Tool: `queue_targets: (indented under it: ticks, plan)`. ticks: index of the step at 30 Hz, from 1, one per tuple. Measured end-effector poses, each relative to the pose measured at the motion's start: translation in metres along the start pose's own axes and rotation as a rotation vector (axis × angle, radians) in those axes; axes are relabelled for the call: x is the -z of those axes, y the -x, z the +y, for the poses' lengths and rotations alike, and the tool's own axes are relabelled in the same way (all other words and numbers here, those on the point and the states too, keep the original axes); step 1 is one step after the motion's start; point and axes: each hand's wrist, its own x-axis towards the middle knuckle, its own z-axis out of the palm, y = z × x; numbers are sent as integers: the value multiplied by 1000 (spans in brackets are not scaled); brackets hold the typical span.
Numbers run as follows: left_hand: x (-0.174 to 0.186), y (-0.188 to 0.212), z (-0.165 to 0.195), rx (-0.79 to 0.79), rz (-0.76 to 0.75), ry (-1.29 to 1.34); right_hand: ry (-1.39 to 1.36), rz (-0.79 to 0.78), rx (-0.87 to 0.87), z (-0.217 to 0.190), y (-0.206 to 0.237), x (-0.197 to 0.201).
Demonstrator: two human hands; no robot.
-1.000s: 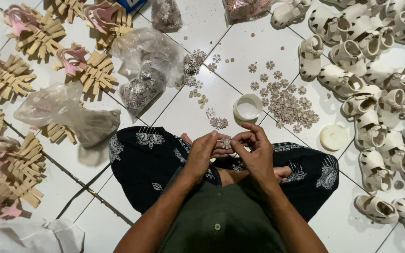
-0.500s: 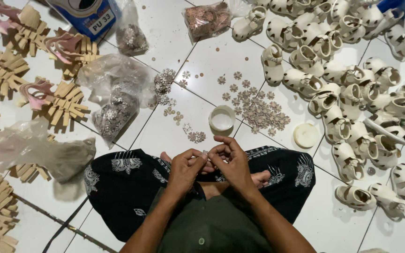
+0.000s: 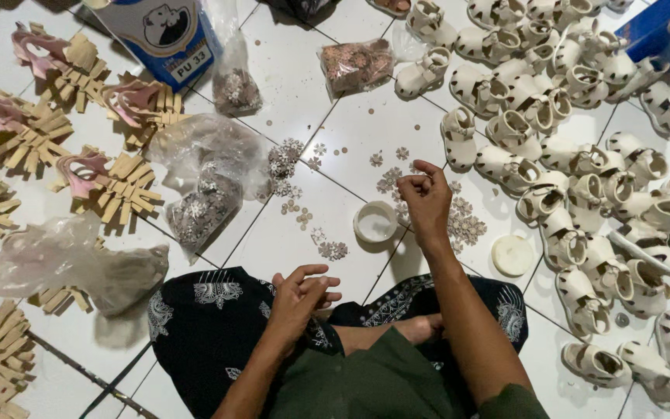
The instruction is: The person sits on the floor and repeatedly picks up small flower-shaped pieces and round discs, applies adhesive from a small container, and presses them together. The assembled pieces are placed on the floor among other components.
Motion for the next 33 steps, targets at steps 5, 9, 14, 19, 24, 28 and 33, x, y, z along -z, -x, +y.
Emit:
queue_targets:
  ticks: [5, 9, 14, 19, 24, 28, 33]
  plan:
    - [12, -3, -4, -7, 57, 42, 259, 67, -460, 26, -25, 3]
    - [21, -13, -15, -69, 85, 23, 103, 81, -314, 51, 1, 29]
    - [29, -33, -39, -173, 117, 13, 95, 28, -147, 42, 48, 44]
    - [20, -40, -38, -18, 195, -82, -341, -53, -155, -26, 92, 12]
    - [-86, -3, 16, -266, -466, 261, -1297, -418, -33, -125, 114, -6]
    - [-230, 10, 106, -976, -868, 1420, -1604, -690, 132, -180, 105, -9]
    - [-179, 54, 88, -649, -804, 1130, -1462, -841, 180, -169, 109, -9]
